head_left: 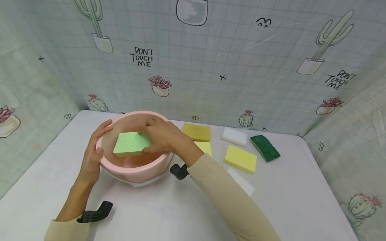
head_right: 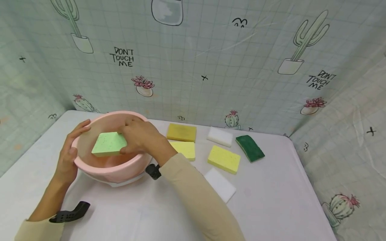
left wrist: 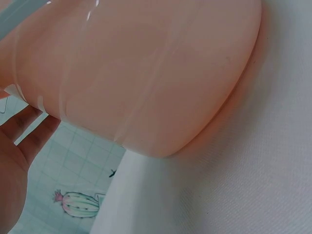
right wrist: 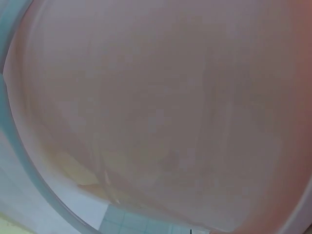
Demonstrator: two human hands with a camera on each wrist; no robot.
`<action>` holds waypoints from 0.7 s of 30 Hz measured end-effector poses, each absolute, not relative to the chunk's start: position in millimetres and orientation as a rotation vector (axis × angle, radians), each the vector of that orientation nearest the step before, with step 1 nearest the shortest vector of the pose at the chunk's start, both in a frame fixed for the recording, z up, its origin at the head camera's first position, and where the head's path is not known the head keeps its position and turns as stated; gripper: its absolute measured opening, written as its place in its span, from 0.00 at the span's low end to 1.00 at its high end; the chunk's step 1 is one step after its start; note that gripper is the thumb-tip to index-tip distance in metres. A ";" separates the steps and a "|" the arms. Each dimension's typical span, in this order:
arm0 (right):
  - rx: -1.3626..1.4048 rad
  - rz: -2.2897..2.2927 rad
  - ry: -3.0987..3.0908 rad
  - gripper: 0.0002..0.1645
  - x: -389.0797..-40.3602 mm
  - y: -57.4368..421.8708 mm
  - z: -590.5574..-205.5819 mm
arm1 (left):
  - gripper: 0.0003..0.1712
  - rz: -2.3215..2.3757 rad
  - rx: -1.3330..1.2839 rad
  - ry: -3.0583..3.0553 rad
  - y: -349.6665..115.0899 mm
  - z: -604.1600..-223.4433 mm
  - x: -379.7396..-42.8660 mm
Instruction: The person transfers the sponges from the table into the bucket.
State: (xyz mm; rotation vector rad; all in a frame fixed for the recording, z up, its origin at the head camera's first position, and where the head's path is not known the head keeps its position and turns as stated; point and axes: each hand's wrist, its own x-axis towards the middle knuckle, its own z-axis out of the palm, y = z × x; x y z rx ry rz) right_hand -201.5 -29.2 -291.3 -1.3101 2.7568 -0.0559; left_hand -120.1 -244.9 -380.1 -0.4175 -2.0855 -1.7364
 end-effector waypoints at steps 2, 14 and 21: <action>-1.307 -0.033 2.759 0.35 -201.3 -29.5 -291.0 | 0.33 -1.739 -0.423 -2.082 -244.8 -379.7 -120.1; -1.312 -0.018 2.740 0.35 -201.0 -28.6 -291.1 | 0.33 -1.730 -0.440 -2.068 -244.6 -381.3 -121.2; -1.353 -0.168 2.745 0.31 -200.5 -18.6 -283.6 | 0.34 -1.732 -0.381 -2.101 -247.3 -382.0 -122.4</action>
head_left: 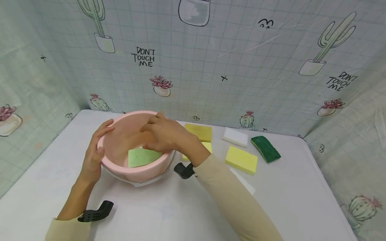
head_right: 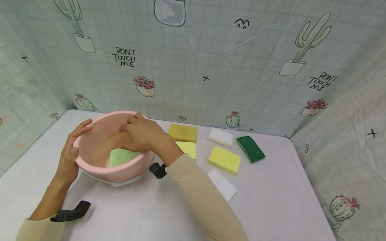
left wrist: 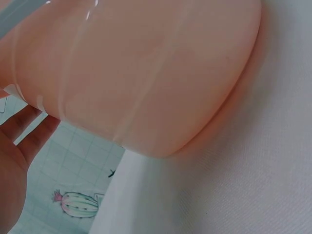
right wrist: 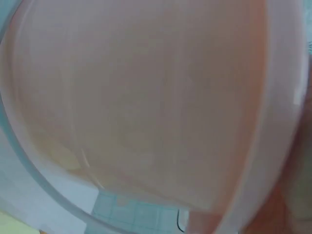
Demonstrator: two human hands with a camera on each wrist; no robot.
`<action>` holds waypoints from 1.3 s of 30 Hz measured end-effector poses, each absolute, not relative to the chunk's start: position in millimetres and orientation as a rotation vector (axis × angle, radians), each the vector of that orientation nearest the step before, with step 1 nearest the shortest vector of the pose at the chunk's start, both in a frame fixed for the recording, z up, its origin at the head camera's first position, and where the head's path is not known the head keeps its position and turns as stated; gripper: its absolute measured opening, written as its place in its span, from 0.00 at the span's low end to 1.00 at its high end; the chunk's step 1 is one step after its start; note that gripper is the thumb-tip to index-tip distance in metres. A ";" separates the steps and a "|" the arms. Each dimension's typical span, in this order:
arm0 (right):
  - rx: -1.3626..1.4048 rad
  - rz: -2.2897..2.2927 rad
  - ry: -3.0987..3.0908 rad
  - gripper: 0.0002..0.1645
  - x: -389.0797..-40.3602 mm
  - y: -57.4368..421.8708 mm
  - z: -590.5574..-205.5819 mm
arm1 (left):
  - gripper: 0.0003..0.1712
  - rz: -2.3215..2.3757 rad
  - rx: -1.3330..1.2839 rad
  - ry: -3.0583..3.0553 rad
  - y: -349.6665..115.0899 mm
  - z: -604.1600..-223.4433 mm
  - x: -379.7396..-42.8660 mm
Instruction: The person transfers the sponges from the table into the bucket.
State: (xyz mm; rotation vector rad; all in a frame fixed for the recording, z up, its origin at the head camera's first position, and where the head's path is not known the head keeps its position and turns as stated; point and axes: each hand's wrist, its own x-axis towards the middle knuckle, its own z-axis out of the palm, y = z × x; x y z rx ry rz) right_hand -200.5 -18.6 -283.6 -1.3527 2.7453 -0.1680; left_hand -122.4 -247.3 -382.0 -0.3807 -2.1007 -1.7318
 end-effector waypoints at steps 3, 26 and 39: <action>-1.396 -0.232 2.748 0.29 -198.5 -9.9 -278.6 | 0.35 -1.729 -0.373 -2.104 -248.0 -382.2 -122.3; -1.447 -0.714 2.845 0.29 -183.9 56.5 -273.1 | 0.32 -1.686 -0.416 -2.090 -246.4 -383.0 -124.2; -1.298 -0.888 2.858 0.33 -183.4 96.3 -298.1 | 0.33 -1.698 -0.429 -2.078 -244.7 -382.2 -123.1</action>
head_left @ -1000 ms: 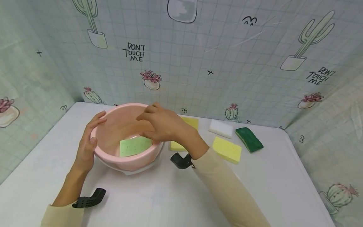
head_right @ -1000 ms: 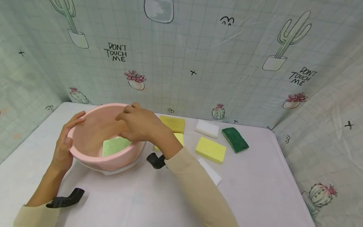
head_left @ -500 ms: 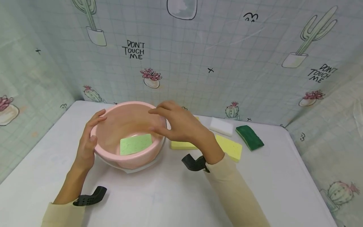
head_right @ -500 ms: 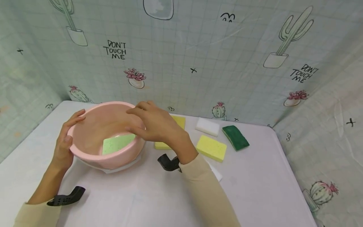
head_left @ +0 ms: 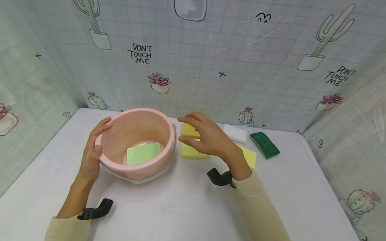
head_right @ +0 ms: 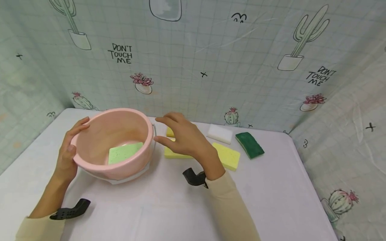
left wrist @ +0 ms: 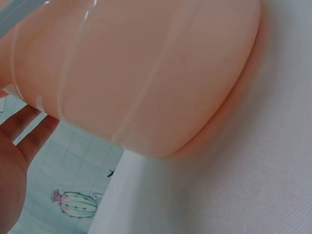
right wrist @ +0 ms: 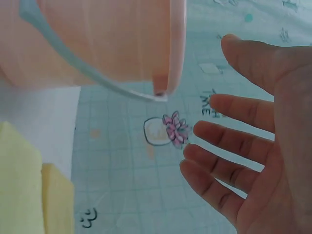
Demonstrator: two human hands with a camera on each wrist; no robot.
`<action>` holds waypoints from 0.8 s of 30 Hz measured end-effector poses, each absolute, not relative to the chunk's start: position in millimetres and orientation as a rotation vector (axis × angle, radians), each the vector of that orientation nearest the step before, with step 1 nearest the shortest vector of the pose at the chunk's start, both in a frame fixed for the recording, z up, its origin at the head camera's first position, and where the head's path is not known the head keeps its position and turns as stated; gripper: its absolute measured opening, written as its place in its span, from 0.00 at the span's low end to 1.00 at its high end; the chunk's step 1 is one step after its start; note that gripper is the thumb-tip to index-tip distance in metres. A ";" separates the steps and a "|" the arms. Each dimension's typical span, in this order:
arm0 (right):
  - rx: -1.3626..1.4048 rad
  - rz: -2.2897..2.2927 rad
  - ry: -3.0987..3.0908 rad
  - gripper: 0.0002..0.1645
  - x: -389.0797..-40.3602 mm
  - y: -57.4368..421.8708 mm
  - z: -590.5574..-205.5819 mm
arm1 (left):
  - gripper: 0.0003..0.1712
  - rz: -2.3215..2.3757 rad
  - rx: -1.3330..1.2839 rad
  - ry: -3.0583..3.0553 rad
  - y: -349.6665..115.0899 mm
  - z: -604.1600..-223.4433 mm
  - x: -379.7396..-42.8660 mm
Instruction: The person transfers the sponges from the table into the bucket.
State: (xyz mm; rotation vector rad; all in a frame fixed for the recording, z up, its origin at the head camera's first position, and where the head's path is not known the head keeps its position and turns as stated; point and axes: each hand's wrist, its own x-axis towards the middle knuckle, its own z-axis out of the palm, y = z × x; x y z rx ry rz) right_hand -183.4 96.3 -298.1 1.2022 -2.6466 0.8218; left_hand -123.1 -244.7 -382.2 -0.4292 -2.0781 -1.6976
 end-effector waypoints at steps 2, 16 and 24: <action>1.168 0.878 -2.659 0.33 -183.3 101.9 -304.3 | 0.33 -1.703 -0.422 -2.082 -244.8 -382.4 -122.8; 1.002 0.931 -2.724 0.35 -183.6 130.5 -349.4 | 0.32 -1.700 -0.425 -2.074 -244.3 -383.9 -122.7; 0.956 1.114 -2.697 0.34 -184.6 140.7 -378.6 | 0.33 -1.692 -0.417 -2.084 -244.2 -383.1 -122.3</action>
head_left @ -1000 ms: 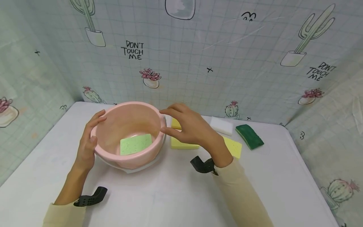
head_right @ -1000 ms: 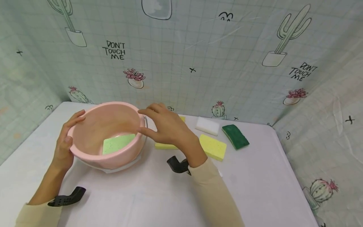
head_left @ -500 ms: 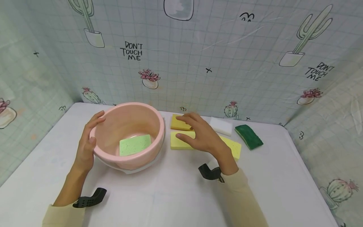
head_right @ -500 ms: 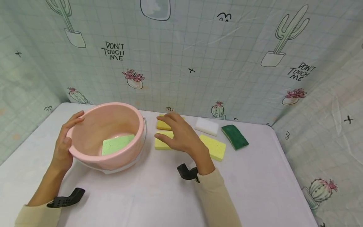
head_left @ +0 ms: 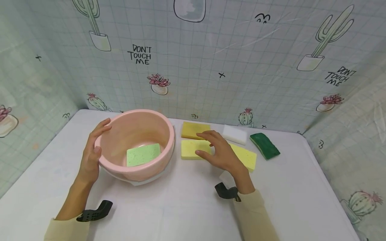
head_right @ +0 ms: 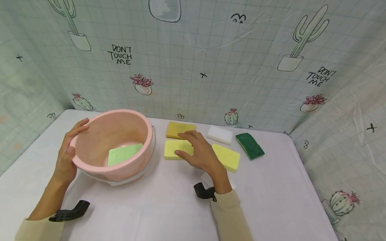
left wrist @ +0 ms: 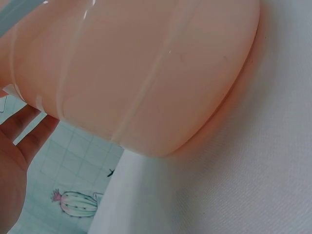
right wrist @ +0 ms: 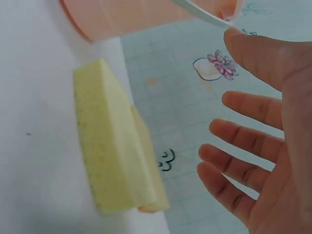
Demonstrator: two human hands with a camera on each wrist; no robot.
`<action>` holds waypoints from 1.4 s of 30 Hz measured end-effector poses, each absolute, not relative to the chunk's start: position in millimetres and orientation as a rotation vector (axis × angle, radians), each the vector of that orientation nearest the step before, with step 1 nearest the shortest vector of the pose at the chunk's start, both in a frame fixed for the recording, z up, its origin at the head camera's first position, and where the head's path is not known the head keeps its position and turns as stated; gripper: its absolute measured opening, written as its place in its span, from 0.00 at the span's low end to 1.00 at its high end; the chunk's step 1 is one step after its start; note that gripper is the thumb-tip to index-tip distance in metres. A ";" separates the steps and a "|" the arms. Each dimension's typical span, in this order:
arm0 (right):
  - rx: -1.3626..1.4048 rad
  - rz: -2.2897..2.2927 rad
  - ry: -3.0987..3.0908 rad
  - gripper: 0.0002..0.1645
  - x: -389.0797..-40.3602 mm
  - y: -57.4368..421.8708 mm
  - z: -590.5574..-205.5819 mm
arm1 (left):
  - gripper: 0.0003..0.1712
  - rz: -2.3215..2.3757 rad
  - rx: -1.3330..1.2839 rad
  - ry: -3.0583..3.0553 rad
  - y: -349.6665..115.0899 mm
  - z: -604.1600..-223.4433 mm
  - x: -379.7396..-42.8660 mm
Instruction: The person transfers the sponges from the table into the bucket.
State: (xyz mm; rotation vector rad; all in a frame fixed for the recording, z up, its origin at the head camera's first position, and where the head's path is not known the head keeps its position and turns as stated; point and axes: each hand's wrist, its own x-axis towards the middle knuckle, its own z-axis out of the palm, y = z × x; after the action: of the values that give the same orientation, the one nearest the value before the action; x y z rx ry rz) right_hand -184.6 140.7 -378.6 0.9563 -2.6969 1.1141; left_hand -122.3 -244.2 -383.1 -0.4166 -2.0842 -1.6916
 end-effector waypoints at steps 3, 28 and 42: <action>0.943 1.136 -2.700 0.34 -185.9 142.0 -388.5 | 0.32 -1.690 -0.413 -2.087 -244.1 -382.5 -122.3; 0.819 0.960 -2.742 0.37 -194.9 149.1 -429.0 | 0.33 -1.723 -0.437 -2.074 -245.8 -383.1 -124.2; 0.748 0.922 -2.861 0.42 -194.3 149.9 -434.8 | 0.33 -1.746 -0.456 -2.044 -244.9 -384.8 -124.3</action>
State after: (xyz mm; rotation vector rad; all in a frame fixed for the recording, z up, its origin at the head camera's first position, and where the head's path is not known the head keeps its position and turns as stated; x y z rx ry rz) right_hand -194.3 149.9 -434.8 0.7482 -2.8610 0.9218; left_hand -124.3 -244.9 -384.8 -0.4558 -2.0436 -1.7458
